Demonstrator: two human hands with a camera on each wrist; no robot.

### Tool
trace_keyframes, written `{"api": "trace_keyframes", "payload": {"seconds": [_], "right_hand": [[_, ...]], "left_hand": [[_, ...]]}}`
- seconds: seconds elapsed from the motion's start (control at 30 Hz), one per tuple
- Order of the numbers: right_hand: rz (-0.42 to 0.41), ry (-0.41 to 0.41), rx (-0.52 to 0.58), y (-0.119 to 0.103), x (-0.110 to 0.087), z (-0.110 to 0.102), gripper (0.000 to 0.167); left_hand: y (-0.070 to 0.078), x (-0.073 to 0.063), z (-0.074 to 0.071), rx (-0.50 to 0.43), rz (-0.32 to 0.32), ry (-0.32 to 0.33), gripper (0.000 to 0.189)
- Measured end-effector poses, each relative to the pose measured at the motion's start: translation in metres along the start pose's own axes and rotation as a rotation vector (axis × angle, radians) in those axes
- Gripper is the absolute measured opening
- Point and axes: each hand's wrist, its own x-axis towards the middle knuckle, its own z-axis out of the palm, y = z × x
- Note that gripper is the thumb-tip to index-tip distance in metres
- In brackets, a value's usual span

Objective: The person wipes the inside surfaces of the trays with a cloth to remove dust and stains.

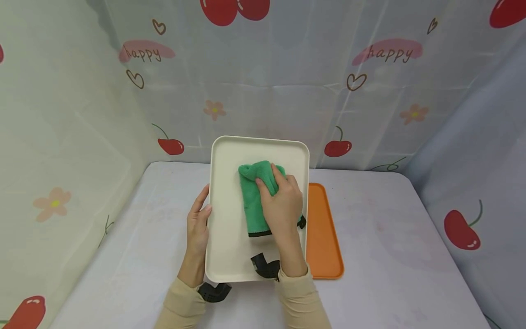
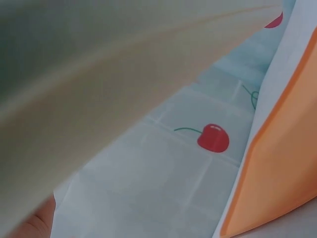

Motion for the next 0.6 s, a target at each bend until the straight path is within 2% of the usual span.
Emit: {"api": "trace_keyframes", "payload": {"seconds": [0.17,0.37,0.6], "right_hand": [[0.109,-0.003,-0.003,0.011,0.006,-0.011,0.048],[0.155,0.036,-0.041,0.025,0.012,-0.021,0.043],[0.186,0.036,-0.029,0.031,0.013,-0.025,0.042]], "left_hand": [[0.001,0.001,-0.001,-0.012,0.005,-0.018,0.045],[0.001,0.0,-0.001,0.005,-0.007,0.001,0.045],[0.0,-0.001,0.001,0.002,-0.023,0.02,0.044]]}}
